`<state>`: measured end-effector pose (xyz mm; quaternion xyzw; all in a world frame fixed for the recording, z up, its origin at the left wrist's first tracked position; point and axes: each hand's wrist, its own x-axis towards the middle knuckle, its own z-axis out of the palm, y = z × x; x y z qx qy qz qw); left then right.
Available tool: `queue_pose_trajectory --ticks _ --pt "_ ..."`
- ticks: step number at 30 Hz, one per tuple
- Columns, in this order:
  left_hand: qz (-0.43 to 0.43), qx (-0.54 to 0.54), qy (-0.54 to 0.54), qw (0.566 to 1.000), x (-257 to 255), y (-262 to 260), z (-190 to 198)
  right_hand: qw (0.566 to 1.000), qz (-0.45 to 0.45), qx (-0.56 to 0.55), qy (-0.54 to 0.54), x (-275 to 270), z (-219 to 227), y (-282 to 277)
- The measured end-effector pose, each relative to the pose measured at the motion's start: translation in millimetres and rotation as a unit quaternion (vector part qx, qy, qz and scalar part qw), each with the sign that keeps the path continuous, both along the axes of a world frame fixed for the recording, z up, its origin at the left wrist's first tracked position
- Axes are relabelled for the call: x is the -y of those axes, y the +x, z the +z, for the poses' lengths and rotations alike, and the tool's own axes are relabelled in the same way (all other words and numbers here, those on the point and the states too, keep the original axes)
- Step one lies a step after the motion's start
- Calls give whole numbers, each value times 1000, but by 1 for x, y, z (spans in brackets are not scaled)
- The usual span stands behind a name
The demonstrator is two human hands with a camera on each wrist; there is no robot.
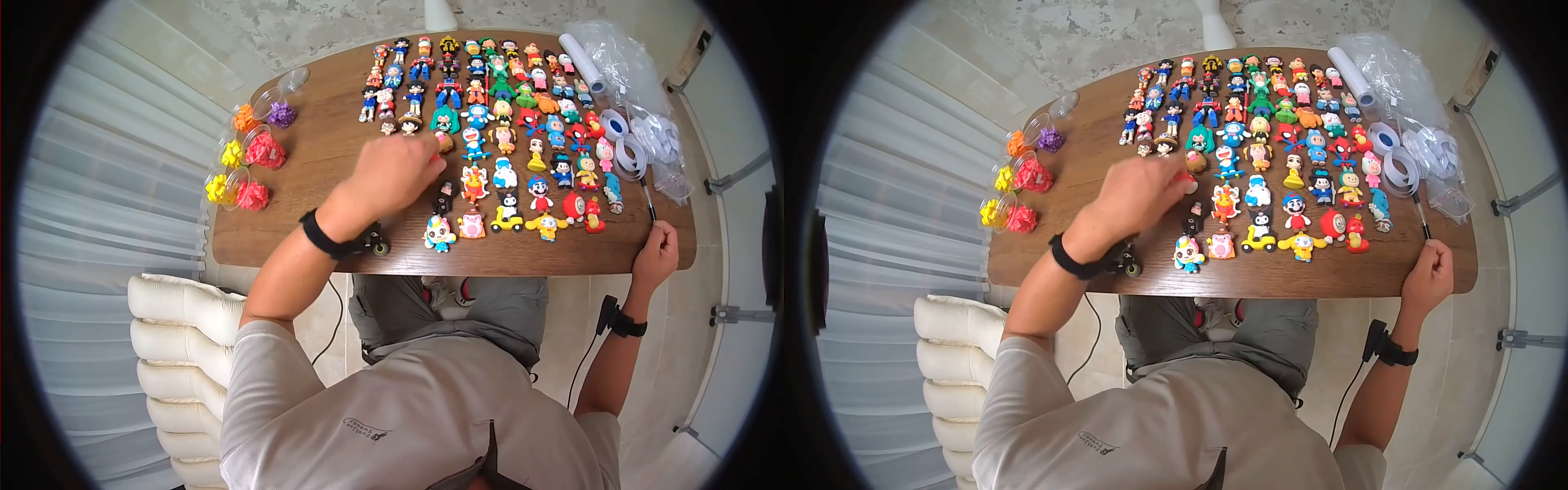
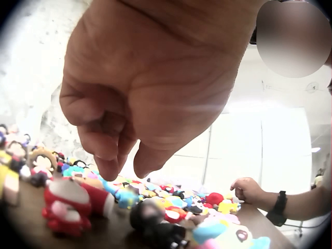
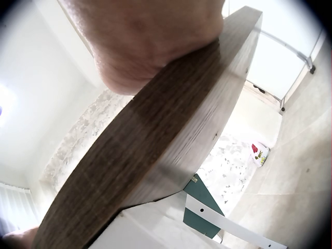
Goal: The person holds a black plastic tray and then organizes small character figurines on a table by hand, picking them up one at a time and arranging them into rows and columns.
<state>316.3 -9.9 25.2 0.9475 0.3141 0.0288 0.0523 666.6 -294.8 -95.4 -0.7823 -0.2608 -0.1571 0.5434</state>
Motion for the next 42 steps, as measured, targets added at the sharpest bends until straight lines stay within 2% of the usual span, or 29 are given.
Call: queue_pose_trajectory --ticks 3,4,10,16,25,31,37,42 --pt "11 1 24 1000 -22 10 8 1000 1 10 2 -2 0 -1" --pt "29 -35 20 999 -28 17 8 1000 0 14 3 -2 0 0" --pt "3 -131 40 991 -44 40 -8 1000 -8 0 4 -2 1 -1" --pt "-49 -71 17 996 -51 36 -19 1000 -10 -13 8 -2 1 -2" --pt "-39 -76 -21 996 -45 37 -14 1000 -10 -6 1 0 -1 2" --pt "-54 -55 -49 996 -44 34 -15 1000 -12 0 -1 -1 -1 1" --pt "-22 -1 -79 997 -61 22 3 1000 -13 -9 3 -1 0 0" --pt "0 -75 -2 997 -45 5 8 1000 -5 -1 7 -1 -1 1"
